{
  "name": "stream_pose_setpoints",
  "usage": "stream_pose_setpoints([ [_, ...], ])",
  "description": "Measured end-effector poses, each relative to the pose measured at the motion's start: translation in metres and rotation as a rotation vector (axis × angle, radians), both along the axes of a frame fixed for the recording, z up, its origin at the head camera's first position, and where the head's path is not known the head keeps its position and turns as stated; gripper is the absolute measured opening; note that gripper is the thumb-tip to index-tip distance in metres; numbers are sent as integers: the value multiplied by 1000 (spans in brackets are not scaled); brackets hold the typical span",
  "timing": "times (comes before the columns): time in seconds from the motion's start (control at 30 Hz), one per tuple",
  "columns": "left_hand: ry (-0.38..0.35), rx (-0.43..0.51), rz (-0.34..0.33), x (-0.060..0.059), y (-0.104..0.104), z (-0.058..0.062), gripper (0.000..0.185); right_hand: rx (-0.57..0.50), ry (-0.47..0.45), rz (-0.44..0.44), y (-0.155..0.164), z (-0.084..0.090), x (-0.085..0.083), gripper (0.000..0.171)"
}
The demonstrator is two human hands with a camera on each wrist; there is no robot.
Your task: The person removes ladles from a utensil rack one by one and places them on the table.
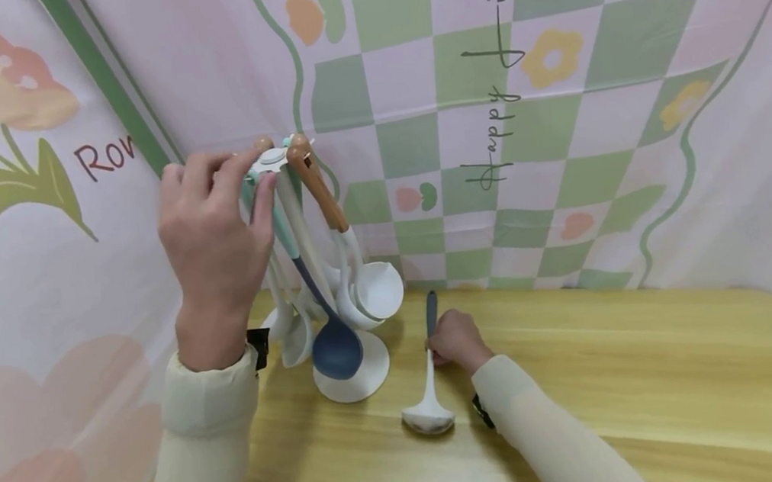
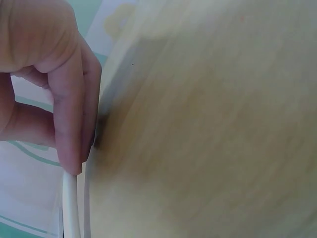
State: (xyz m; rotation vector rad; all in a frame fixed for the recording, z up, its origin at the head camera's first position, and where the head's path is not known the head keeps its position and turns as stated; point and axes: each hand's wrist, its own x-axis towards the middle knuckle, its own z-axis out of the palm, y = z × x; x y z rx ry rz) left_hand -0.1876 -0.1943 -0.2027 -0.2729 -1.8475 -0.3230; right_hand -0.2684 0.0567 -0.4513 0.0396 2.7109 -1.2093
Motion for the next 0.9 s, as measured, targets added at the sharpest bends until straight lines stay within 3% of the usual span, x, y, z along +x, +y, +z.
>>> stream_pose_setpoints([
  [0.13,-21,-69,23,-3,7,3,20,-10,-9,-13,0,0,0,19],
  [0.4,11,-17,-30,-6,10,4,22,-13,-12,-20,-1,-1,0,23],
  [0.9,-52,-34,-72,-12,-1,8,27,9,-17,-20,-1,0,1,24],
])
